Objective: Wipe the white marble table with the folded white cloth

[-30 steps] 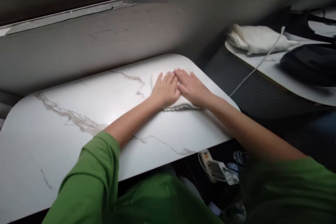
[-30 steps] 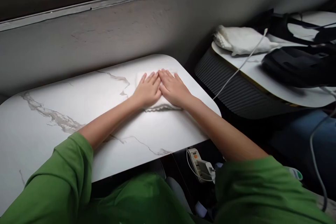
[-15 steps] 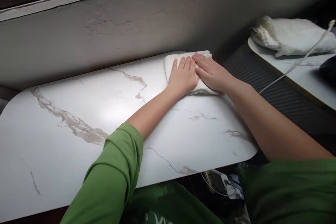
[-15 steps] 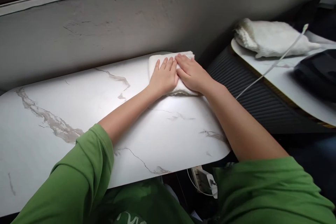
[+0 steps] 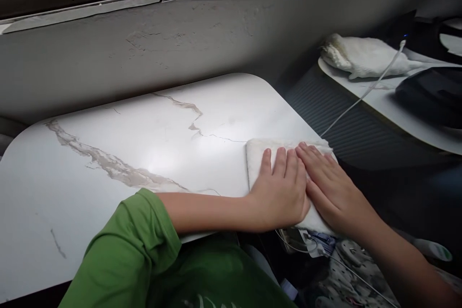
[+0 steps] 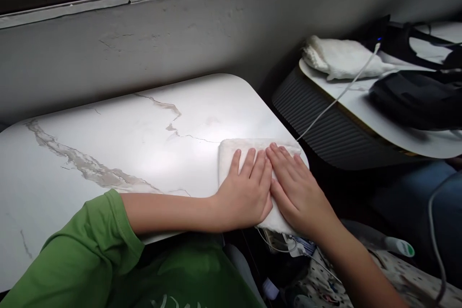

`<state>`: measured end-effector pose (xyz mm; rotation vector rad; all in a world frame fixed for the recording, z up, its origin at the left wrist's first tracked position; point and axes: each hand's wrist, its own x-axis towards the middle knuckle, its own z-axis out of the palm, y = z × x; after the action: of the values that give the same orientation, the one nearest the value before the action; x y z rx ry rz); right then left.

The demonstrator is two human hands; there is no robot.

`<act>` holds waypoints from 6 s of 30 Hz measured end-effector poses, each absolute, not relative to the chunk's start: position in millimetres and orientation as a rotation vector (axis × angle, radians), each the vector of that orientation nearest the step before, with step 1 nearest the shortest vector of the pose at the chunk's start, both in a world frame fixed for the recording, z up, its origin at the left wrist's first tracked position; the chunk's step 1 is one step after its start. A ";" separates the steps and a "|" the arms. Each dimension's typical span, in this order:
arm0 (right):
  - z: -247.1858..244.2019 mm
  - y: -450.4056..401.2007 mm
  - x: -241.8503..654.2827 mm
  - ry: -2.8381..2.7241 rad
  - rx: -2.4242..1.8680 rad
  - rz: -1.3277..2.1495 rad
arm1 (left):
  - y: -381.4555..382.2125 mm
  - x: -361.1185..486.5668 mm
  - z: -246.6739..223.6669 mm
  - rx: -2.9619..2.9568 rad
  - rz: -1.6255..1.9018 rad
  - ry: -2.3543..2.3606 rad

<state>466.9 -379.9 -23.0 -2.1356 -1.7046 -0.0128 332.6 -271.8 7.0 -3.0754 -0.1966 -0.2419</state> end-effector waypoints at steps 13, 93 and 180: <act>-29.9 -207.9 557.4 -1.713 -2.186 -0.008 | -130.2 417.3 -1.1 -3.170 -0.211 -0.443; -5.8 -55.5 243.6 -2.050 -1.836 -0.067 | 13.4 115.0 -0.5 -3.095 -0.639 -1.103; -4.1 59.6 41.6 -2.116 -1.627 0.179 | 104.2 -97.8 7.7 -2.871 -0.336 -1.436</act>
<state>41.6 59.6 -4.1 -1.6272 -2.1156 0.1788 -97.8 104.2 7.7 -2.8706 -1.4361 -0.3356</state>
